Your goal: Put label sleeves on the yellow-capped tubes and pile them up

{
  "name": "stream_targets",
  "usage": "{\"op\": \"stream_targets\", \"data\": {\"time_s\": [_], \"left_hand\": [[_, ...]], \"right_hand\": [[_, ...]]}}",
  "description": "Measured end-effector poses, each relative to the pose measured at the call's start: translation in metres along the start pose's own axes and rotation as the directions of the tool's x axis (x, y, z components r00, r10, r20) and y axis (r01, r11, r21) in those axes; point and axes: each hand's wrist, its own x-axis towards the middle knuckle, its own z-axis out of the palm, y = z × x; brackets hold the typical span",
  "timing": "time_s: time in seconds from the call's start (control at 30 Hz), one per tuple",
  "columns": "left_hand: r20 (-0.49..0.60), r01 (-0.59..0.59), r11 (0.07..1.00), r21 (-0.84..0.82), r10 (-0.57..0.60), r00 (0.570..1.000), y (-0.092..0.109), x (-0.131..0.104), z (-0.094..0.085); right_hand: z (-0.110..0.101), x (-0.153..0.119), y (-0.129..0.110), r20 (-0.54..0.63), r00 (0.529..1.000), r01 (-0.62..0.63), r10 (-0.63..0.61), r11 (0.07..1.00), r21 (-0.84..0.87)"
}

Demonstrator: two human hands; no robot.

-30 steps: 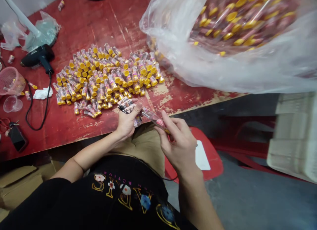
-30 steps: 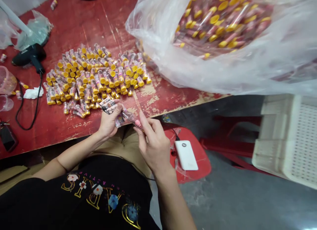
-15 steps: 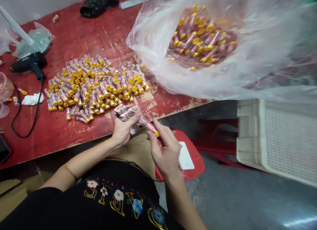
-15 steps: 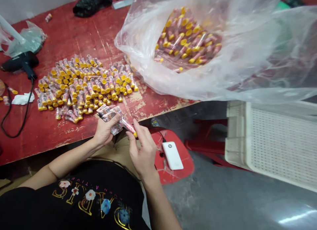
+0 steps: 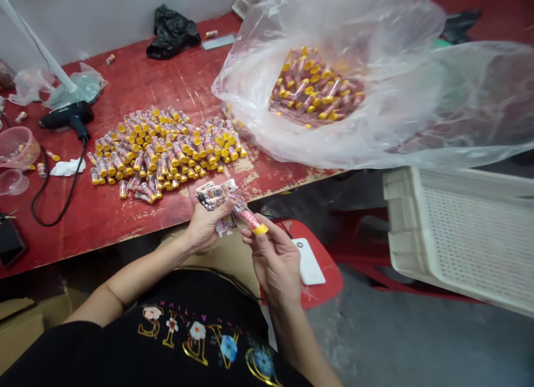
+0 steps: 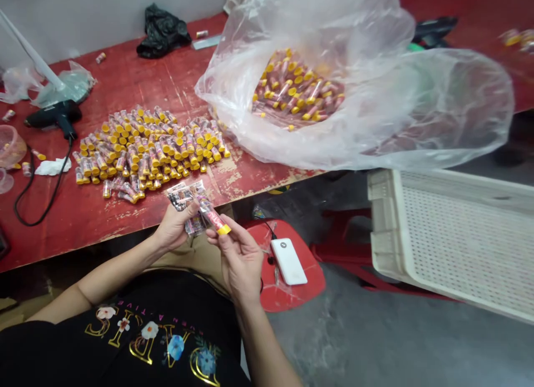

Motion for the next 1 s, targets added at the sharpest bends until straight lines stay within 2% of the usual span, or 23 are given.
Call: {"op": "stream_targets", "data": {"time_s": [0.07,0.13,0.3,0.43,0.53,0.7,0.9,1.0], "left_hand": [[0.01,0.031,0.999,0.01,-0.031,0.999,-0.005,-0.009,-0.003],[0.004,0.045,0.999,0.002,-0.045,0.999,-0.008,-0.018,-0.007],[-0.05,-0.019,1.0,-0.017,0.019,0.999,0.0,-0.037,-0.021],[-0.002,-0.019,1.0,0.012,0.02,1.0,0.006,-0.054,-0.033],[-0.022,-0.055,0.998,-0.015,0.054,0.998,0.006,-0.065,-0.042],[-0.055,-0.112,0.993,-0.045,0.109,0.993,0.009,-0.074,-0.056],[-0.115,-0.17,0.981,-0.096,0.158,0.981,0.006,-0.072,-0.071],[-0.18,-0.18,0.978,-0.102,0.16,0.971,0.006,-0.068,-0.09]], "right_hand": [[0.003,-0.008,0.005,-0.064,0.982,0.167,-0.176,0.978,-0.126],[0.006,-0.012,0.007,-0.054,0.949,0.292,-0.312,0.928,-0.23],[0.012,-0.015,-0.004,0.163,0.939,0.332,-0.303,0.922,-0.2],[0.025,-0.016,-0.011,0.104,0.885,0.462,-0.454,0.828,-0.319],[0.039,-0.02,-0.008,0.044,0.842,0.522,-0.537,0.794,-0.312],[0.055,-0.025,-0.001,0.031,0.834,0.535,-0.551,0.793,-0.291],[0.07,-0.025,0.007,0.094,0.803,0.589,-0.588,0.762,-0.269],[0.074,-0.023,0.017,0.214,0.851,0.523,-0.479,0.801,-0.291]]}}
